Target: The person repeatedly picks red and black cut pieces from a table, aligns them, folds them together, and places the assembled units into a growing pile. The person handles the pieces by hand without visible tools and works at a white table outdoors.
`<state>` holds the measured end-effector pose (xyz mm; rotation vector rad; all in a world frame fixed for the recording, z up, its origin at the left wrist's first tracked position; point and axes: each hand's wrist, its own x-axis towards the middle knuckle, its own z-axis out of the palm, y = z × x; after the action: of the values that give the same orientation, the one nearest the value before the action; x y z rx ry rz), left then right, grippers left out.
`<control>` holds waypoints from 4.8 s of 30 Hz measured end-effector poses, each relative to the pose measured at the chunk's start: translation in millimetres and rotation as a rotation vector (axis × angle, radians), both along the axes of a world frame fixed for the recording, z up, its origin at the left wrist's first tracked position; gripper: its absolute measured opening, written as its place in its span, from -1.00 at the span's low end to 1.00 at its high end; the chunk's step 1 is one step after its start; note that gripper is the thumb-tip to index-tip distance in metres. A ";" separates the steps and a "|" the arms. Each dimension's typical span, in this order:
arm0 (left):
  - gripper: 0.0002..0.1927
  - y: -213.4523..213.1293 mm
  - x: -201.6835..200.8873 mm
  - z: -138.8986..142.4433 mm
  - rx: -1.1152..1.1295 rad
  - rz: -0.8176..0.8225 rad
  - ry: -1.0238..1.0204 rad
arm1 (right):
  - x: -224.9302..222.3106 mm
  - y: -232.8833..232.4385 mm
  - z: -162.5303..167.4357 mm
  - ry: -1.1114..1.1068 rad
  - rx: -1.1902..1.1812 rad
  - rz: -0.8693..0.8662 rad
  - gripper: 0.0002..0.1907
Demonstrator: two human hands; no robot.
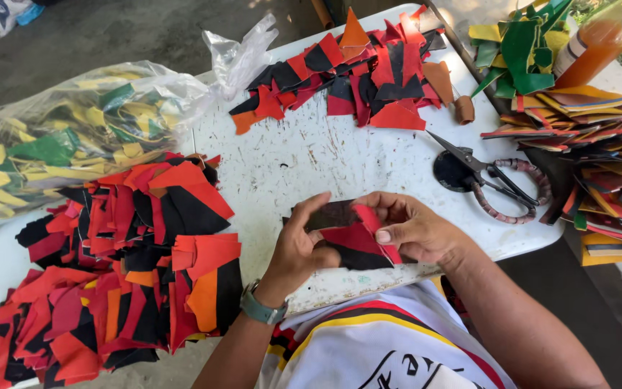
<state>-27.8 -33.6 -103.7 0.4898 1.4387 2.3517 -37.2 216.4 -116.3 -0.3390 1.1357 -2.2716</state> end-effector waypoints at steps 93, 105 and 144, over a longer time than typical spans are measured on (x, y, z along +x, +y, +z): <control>-0.73 -145.5 -78.7 -66.1 -0.710 -0.066 -0.013 | 64.2 -68.9 -19.1 0.944 1.305 -0.321 -0.46; -0.71 -152.5 -74.4 -69.8 -0.655 -0.073 -0.012 | 68.3 -80.5 -14.1 0.910 1.316 -0.311 -0.50; -0.56 -56.4 31.5 -26.3 -0.122 0.064 -0.157 | -60.7 -56.8 71.0 0.451 0.816 -0.085 -0.70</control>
<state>3.7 -90.0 -130.0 0.2249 1.5327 2.2767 -97.9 159.6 -45.3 -0.4759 2.2090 -1.6274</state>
